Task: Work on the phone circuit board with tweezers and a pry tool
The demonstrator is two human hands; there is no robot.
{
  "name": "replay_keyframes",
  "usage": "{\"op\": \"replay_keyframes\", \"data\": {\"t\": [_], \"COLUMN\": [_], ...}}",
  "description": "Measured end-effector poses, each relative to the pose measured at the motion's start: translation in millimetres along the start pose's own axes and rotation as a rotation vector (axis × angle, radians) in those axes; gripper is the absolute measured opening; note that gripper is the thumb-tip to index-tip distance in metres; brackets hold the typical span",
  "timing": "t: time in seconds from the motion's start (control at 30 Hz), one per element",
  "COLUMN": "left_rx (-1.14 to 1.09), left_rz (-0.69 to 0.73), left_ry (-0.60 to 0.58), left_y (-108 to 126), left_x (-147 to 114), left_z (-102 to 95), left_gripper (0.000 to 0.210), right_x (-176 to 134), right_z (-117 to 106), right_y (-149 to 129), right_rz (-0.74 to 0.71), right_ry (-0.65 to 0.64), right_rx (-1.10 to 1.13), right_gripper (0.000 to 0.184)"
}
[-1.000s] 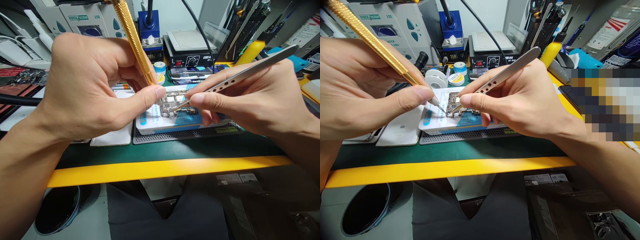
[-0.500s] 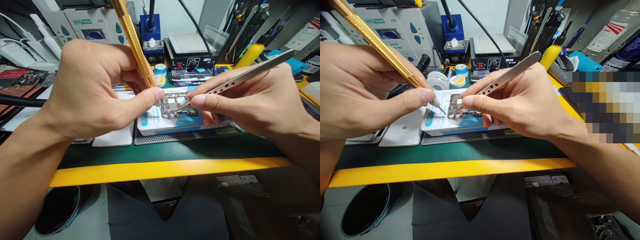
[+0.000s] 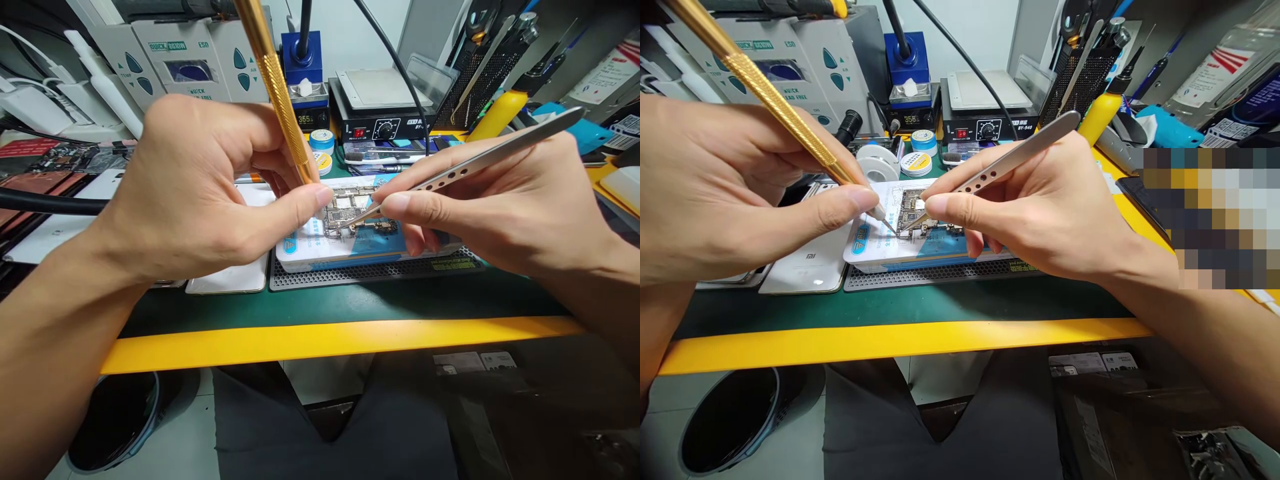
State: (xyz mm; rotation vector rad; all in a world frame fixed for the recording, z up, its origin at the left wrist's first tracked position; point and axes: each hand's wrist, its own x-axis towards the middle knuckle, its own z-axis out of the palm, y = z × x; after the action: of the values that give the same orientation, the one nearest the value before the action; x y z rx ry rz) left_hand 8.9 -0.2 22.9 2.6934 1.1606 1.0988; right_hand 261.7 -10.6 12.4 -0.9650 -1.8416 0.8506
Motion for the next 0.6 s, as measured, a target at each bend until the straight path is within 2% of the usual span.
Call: {"op": "replay_keyframes", "data": {"t": [0.23, 0.4, 0.6], "left_rx": [-0.074, -0.040, 0.029], "left_rz": [-0.036, -0.108, -0.178], "left_ry": [-0.027, 0.049, 0.125], "left_y": [-3.3, -4.3, -1.6], "left_x": [0.0, 2.7, 7.3], "left_z": [0.2, -3.4, 0.9], "left_gripper": [0.015, 0.020, 0.012], "right_x": [0.0, 2.1, 5.5], "right_z": [-0.5, -1.7, -7.2], "right_y": [1.1, 1.6, 4.1], "right_rz": [-0.008, -0.004, 0.016], "right_ry": [-0.001, 0.000, 0.105], "right_rx": [0.014, 0.041, -0.051], "right_gripper": [0.004, 0.010, 0.011]}}
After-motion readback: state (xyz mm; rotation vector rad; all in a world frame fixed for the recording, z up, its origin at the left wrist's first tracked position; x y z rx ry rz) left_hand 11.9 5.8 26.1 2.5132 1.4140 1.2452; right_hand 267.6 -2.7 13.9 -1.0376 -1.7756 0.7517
